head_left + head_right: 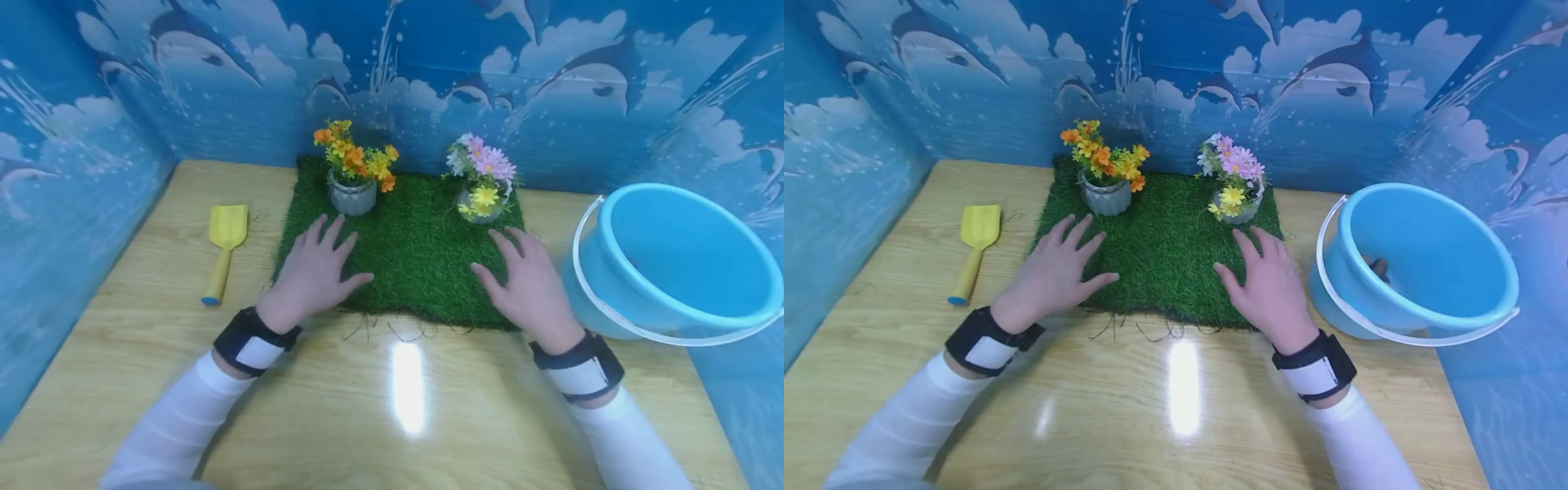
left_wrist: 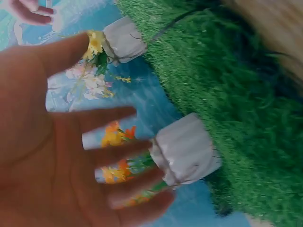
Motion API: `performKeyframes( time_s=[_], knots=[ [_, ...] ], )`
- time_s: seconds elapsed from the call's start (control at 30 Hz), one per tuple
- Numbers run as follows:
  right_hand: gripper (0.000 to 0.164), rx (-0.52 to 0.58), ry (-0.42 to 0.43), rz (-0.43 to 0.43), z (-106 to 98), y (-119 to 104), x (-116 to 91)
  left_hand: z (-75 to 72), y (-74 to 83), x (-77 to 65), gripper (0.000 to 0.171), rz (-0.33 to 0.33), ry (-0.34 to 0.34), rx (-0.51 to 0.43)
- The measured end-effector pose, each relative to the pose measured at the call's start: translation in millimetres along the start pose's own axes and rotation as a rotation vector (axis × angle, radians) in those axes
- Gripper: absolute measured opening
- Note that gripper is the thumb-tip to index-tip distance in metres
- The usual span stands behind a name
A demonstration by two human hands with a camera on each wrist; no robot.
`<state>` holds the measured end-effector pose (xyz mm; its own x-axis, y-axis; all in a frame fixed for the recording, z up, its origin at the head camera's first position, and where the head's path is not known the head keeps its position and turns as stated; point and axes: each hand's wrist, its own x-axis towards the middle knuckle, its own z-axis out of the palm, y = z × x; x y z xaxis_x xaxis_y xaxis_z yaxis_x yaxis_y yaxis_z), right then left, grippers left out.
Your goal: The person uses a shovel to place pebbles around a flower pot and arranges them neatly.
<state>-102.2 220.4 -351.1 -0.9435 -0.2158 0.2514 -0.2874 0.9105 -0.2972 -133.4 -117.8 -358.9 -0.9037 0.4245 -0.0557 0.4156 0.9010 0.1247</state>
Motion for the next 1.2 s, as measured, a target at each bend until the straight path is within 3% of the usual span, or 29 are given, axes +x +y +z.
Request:
performKeyframes(
  time_s=[0.17,0.3,0.5,0.67,0.77,1.2],
  knots=[
    [0.036,-0.003,0.346,-0.174,-26,11,-13,14.6,-8.6,-4.5,0.072,0.053,-0.145,-0.113],
    [0.027,-0.026,0.494,-0.220,-45,30,-24,29.3,-16.8,-9.2,0.065,0.082,-0.229,-0.172],
    [0.028,-0.132,0.471,-0.148,-66,59,-45,38.3,-21.8,-11.2,0.061,0.114,-0.234,-0.187],
    [0.037,-0.297,0.360,-0.026,-79,74,-63,35.5,-21.7,-9.4,0.060,0.148,-0.221,-0.183],
    [0.039,-0.363,0.320,-0.032,-80,77,-71,35.2,-20.7,-9.0,0.059,0.156,-0.213,-0.178],
    [0.059,-0.385,0.349,-0.102,-78,46,-98,36.3,-19.9,-8.4,0.060,0.161,-0.223,-0.157]
  ],
)
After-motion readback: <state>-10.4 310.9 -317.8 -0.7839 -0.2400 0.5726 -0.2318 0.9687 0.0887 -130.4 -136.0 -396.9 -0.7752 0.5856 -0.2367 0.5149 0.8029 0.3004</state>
